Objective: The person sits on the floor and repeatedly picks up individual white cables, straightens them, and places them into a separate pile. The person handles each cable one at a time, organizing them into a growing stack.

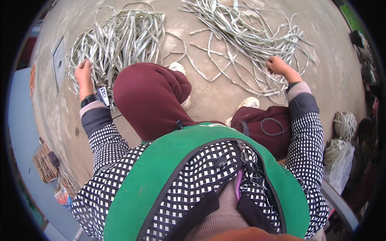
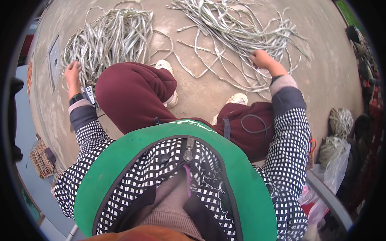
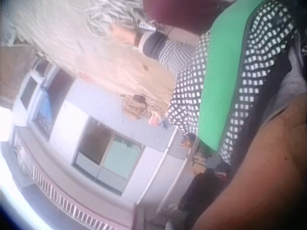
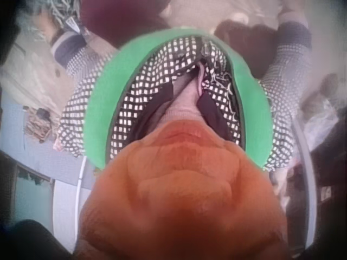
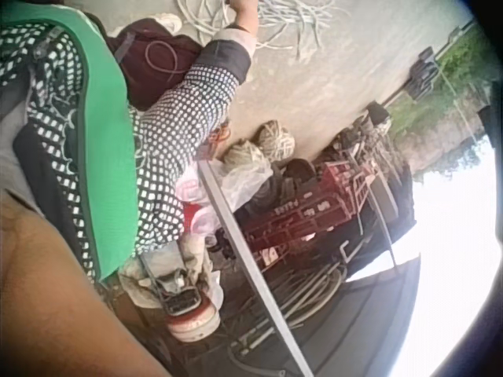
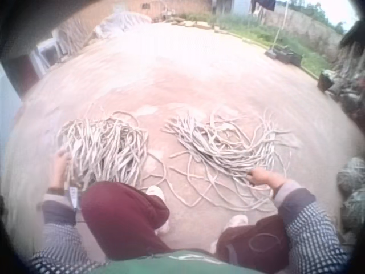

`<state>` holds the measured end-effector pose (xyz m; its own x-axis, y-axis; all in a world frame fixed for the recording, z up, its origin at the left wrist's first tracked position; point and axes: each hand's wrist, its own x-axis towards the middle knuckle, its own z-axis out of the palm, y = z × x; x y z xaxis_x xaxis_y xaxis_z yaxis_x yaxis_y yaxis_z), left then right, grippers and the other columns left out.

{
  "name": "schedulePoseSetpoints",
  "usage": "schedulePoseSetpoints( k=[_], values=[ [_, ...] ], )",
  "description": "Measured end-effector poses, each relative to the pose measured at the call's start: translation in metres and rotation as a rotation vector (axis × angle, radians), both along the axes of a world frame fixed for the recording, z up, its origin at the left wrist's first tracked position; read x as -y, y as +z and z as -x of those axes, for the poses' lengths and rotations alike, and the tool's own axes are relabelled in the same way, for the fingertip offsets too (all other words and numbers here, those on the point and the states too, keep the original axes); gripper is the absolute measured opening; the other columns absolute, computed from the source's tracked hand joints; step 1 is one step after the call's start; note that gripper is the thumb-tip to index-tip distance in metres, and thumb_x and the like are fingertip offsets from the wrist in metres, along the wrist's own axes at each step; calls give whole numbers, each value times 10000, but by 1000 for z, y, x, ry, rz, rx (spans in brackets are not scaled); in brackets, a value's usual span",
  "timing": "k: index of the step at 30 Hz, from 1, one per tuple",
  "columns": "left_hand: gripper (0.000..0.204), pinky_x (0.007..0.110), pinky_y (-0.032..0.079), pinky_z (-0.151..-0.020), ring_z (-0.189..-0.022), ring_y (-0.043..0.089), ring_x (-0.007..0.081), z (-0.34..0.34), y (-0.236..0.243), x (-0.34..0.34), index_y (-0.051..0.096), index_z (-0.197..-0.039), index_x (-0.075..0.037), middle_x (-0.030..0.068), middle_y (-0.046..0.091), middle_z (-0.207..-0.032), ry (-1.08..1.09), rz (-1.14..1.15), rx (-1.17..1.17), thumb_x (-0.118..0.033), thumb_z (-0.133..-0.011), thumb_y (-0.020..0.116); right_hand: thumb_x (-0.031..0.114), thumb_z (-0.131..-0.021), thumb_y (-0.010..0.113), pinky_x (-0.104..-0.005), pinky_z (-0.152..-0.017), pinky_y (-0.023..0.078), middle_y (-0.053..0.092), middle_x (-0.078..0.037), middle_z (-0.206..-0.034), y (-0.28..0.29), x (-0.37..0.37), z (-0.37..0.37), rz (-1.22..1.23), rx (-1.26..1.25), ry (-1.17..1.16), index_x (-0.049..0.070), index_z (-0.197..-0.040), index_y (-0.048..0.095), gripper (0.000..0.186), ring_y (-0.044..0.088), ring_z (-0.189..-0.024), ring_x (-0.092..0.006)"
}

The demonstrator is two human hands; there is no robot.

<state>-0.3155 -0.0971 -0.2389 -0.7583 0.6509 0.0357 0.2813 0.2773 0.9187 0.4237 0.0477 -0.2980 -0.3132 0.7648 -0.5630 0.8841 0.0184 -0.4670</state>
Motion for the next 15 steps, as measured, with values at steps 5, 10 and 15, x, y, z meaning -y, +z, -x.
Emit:
schedulePoseSetpoints(
  k=[5, 10, 15],
  values=[
    [224, 234, 479, -820, -887, 645, 165, -148, 156, -42, 629, -1052, 42, 114, 671, -981, -513, -393, -257, -119, -900, 604, 196, -880, 488, -333, -538, 518, 645, -111, -665, -69, -10, 5, -290, 115, -296, -7, -799, 633, 262, 641, -548, -190],
    [184, 260, 506, -808, -870, 649, 168, -294, 221, -35, 639, -1028, 51, 122, 675, -960, -811, -580, -559, -64, -890, 604, 156, -799, 556, -410, -857, 475, 640, -208, -1017, -161, 41, 44, -171, 243, -91, 25, -994, 650, 253, 606, -969, -355],
    [147, 228, 496, -736, -791, 633, 129, -345, 212, -55, 662, -958, 45, 81, 674, -870, -984, -511, -654, -41, -840, 666, 55, -815, 494, -422, -881, 482, 598, -244, -1098, -192, 74, 65, -85, 237, -53, -13, -1025, 605, 248, 586, -1031, -370]
  ],
)
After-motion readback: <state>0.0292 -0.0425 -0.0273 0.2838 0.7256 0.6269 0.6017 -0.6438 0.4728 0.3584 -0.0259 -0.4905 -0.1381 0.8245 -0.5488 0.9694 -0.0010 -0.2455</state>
